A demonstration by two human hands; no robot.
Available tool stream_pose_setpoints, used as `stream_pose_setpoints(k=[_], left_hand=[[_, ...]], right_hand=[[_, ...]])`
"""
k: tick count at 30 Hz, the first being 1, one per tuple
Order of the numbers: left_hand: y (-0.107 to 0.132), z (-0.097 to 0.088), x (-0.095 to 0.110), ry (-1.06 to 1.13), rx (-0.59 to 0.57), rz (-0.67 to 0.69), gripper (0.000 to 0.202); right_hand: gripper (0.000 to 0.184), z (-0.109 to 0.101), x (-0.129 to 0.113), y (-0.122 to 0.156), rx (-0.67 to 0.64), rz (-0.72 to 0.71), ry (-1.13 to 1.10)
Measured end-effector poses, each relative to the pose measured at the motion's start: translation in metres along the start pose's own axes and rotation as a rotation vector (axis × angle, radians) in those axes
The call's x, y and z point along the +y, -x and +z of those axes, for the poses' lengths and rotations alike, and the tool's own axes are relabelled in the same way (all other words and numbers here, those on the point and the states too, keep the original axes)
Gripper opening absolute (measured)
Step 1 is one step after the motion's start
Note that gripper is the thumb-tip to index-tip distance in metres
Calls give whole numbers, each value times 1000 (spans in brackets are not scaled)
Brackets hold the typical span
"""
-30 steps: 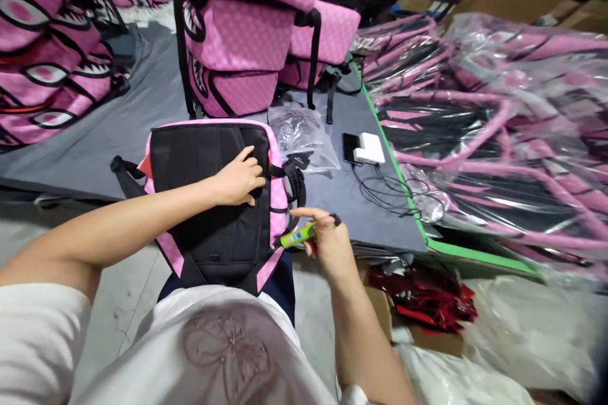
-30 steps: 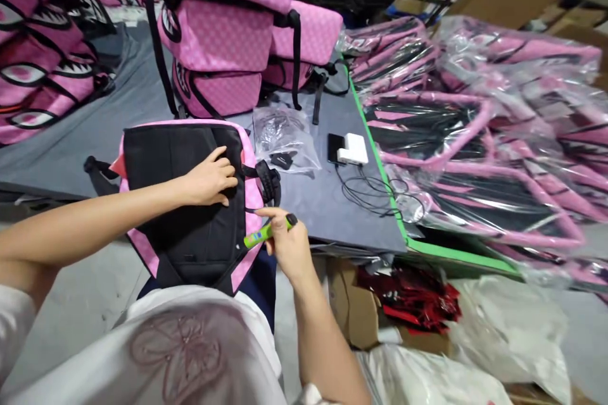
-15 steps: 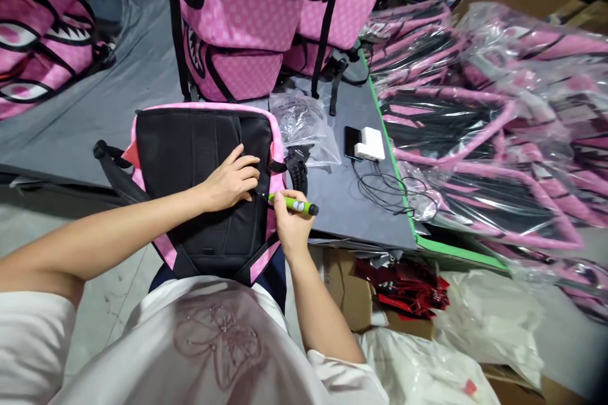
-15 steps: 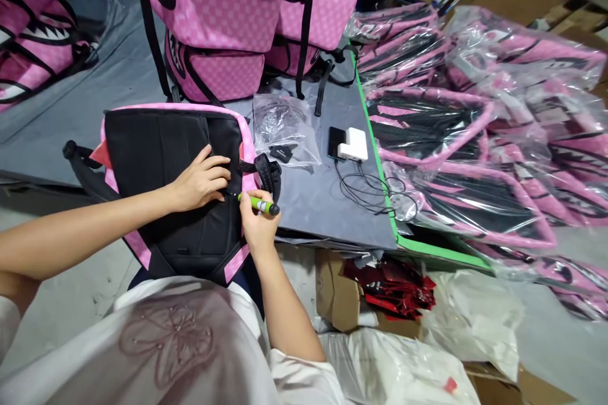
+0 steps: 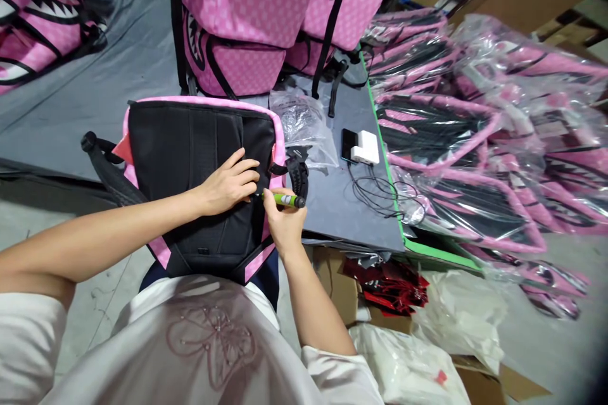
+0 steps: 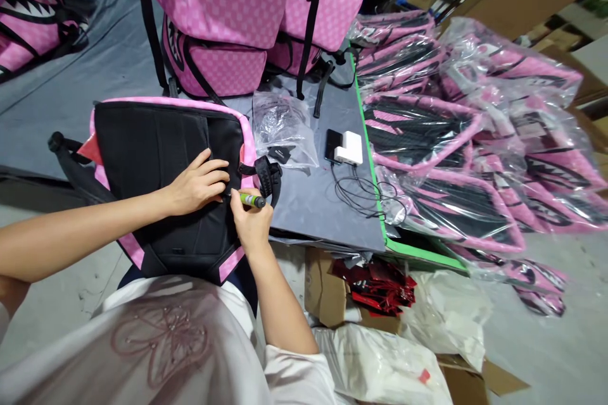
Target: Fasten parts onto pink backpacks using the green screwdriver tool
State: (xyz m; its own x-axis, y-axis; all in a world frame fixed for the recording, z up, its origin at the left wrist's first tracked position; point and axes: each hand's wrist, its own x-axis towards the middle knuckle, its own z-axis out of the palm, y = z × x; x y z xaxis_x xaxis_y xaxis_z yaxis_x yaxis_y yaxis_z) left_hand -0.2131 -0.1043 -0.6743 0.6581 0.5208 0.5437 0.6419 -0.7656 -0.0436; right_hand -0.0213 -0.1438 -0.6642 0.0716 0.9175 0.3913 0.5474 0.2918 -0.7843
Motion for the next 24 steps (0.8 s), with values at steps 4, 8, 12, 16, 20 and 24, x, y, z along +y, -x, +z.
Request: stream_pose_setpoints(k=[4,8,12,16,20,24], left_hand=[[1,0,1,4,-22,-15,21],[1,0,1,16,-40,-31,20],[1,1,1,-10,-30,-23,18],[1,3,0,9,-9,-21,16],[2,3,0,-18,17,-6,15],[2,2,1,-11,40,4,15]], right_hand=[[31,2,0,-3,19,-7,37],[31,5,0,-4,44,-4,52],[31,6,0,-5,44,14,25],[32,6,0,-5,67,40,28],[32,7,2,-5,62,32,35],[33,7,2,-6,57,30,15]])
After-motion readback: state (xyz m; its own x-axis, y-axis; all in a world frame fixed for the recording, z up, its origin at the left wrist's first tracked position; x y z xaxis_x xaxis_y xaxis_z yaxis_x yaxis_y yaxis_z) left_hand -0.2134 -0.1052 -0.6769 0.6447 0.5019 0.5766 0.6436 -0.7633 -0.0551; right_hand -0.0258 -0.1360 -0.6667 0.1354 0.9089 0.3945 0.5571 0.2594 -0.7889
